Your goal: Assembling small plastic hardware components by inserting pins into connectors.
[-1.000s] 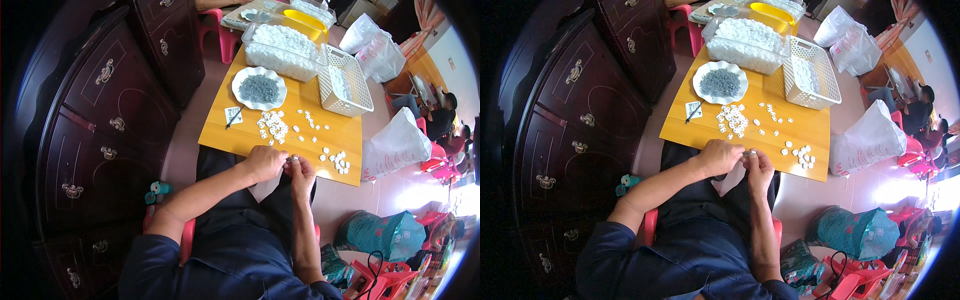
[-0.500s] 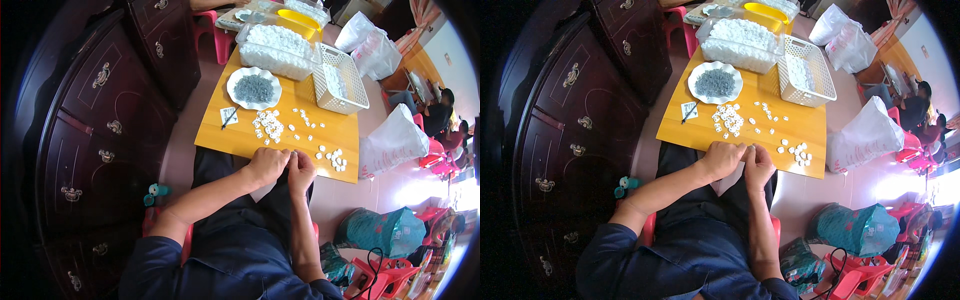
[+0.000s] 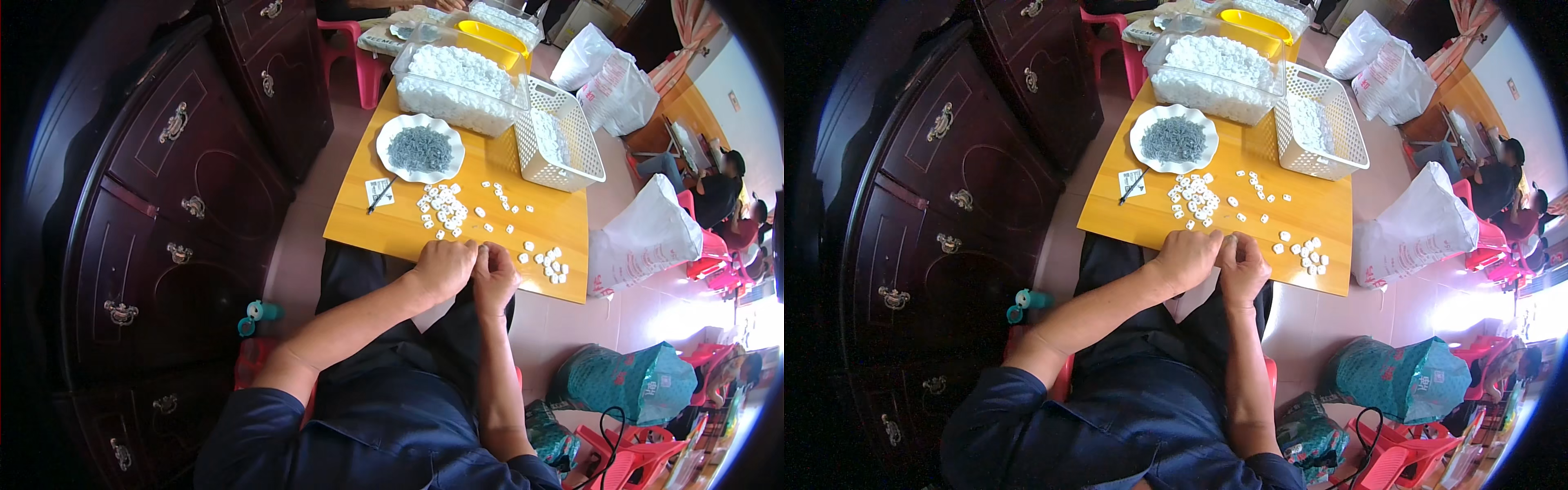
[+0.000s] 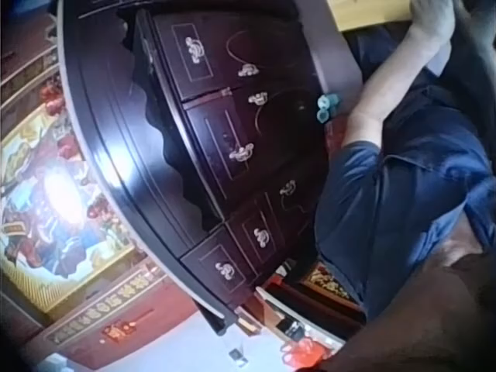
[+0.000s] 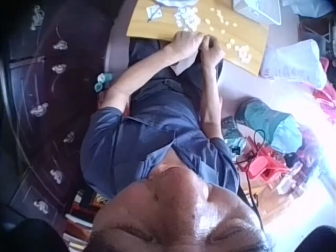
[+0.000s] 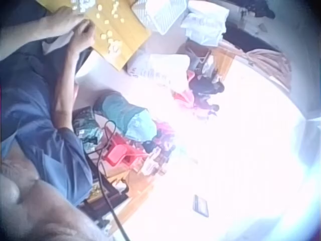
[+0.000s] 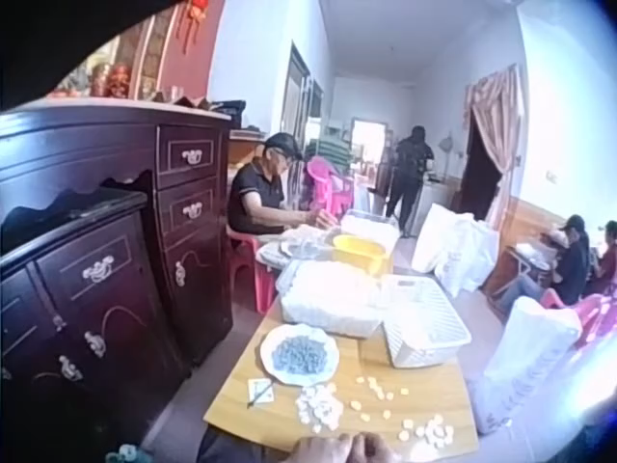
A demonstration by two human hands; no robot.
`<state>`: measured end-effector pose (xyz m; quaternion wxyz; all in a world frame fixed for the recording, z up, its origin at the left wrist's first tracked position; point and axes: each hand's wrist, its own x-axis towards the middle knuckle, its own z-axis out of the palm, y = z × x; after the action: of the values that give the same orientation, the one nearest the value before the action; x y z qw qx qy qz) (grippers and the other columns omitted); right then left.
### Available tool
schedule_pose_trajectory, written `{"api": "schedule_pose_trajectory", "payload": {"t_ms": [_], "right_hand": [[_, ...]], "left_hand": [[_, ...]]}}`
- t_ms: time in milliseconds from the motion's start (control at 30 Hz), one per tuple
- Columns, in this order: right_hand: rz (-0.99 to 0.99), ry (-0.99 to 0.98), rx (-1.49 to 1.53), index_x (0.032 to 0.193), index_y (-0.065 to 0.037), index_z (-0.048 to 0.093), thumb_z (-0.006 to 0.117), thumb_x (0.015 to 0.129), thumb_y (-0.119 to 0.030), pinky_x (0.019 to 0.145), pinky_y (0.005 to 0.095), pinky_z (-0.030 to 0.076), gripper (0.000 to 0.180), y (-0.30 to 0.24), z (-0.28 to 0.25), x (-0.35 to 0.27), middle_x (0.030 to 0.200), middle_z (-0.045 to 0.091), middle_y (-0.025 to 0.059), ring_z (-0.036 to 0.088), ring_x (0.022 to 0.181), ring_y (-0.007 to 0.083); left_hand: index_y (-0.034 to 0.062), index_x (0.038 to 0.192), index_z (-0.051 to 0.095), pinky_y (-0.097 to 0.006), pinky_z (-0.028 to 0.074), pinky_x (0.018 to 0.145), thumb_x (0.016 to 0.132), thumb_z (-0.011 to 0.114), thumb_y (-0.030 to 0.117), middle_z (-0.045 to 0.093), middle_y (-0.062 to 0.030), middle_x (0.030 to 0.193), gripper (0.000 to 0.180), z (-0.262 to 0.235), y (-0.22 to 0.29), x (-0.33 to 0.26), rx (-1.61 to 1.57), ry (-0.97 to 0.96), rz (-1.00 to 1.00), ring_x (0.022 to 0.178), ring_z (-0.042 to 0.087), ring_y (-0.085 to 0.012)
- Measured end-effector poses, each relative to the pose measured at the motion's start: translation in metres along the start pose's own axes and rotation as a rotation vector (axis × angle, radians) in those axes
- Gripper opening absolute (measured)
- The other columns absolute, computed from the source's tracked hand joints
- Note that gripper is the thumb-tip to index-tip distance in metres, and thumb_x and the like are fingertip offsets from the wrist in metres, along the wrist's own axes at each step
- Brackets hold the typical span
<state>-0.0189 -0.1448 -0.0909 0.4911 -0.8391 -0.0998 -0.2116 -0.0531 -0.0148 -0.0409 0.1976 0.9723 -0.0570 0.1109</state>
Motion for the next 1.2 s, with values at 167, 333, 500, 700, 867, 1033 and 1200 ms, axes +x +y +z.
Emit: {"api": "schedule_pose_trajectory", "payload": {"t_ms": [167, 333, 500, 700, 867, 1033, 1200], "right_hand": [[0.550, -0.181, 0.764, 0.100, 0.000, 0.070, 0.067, 0.098, -0.014, 0.068, 0.0234, 0.053, 0.014, 0.006, -0.005, 0.005, 0.084, 0.074, 0.0059, 0.068, 0.071, 0.0119], [0.599, -0.156, 0.815, 0.111, -0.002, 0.066, 0.064, 0.101, -0.013, 0.071, 0.0227, 0.055, 0.016, -0.007, -0.018, 0.008, 0.096, 0.075, 0.0074, 0.069, 0.077, 0.0108], [0.471, -0.305, 0.764, 0.117, 0.001, 0.065, 0.060, 0.103, -0.011, 0.073, 0.0241, 0.055, 0.018, -0.016, -0.018, 0.001, 0.098, 0.073, 0.0064, 0.069, 0.080, 0.0113], [0.350, -0.351, 0.604, 0.111, 0.002, 0.068, 0.061, 0.101, -0.007, 0.071, 0.0247, 0.056, 0.015, -0.021, -0.014, -0.006, 0.088, 0.074, 0.0056, 0.069, 0.076, 0.0099], [0.329, -0.438, 0.408, 0.111, 0.002, 0.066, 0.059, 0.102, -0.008, 0.073, 0.0228, 0.054, 0.015, -0.031, -0.019, -0.005, 0.091, 0.071, 0.0030, 0.065, 0.080, 0.0078], [0.361, -0.459, 0.433, 0.111, 0.001, 0.066, 0.060, 0.102, -0.010, 0.072, 0.0226, 0.054, 0.015, -0.018, -0.020, -0.002, 0.092, 0.071, 0.0031, 0.065, 0.079, 0.0079], [0.541, -0.375, 0.680, 0.112, 0.000, 0.065, 0.061, 0.102, -0.011, 0.073, 0.0249, 0.056, 0.016, -0.012, -0.028, 0.003, 0.097, 0.074, 0.0074, 0.069, 0.078, 0.0113]], "left_hand": [[0.0045, 0.093, 0.063, -0.050, 0.056, 0.060, 0.092, 0.061, 0.016, 0.069, -0.0182, 0.069, 0.012, -0.002, -0.006, 0.001, -0.114, 0.038, -0.001, 0.066, 0.071, -0.0383], [0.0028, 0.090, 0.062, -0.048, 0.052, 0.058, 0.092, 0.064, 0.017, 0.066, -0.0195, 0.067, 0.015, -0.013, -0.033, 0.006, -0.466, 0.209, -0.093, 0.065, 0.069, -0.0383], [-0.0023, 0.104, 0.069, -0.038, 0.055, 0.064, 0.085, 0.073, 0.021, 0.072, -0.0193, 0.075, 0.031, -0.015, -0.031, 0.014, -0.689, 0.084, -0.079, 0.067, 0.072, -0.0297], [-0.0025, 0.096, 0.070, -0.041, 0.055, 0.064, 0.083, 0.070, 0.019, 0.071, -0.0195, 0.072, 0.024, -0.011, -0.037, 0.009, -0.609, -0.024, -0.110, 0.067, 0.072, -0.0324], [-0.0036, 0.093, 0.069, -0.044, 0.055, 0.063, 0.079, 0.069, 0.017, 0.069, -0.0208, 0.071, 0.025, -0.008, -0.040, 0.008, -0.534, -0.024, -0.046, 0.066, 0.070, -0.0363], [-0.0042, 0.090, 0.067, -0.045, 0.055, 0.063, 0.079, 0.068, 0.018, 0.069, -0.0223, 0.073, 0.025, -0.006, -0.033, 0.004, -0.531, 0.031, -0.046, 0.068, 0.070, -0.0381], [-0.0005, 0.089, 0.060, -0.055, 0.051, 0.067, 0.091, 0.058, 0.022, 0.068, -0.0238, 0.076, 0.023, -0.024, -0.045, -0.007, -0.550, -0.022, -0.025, 0.075, 0.066, -0.0453]]}}
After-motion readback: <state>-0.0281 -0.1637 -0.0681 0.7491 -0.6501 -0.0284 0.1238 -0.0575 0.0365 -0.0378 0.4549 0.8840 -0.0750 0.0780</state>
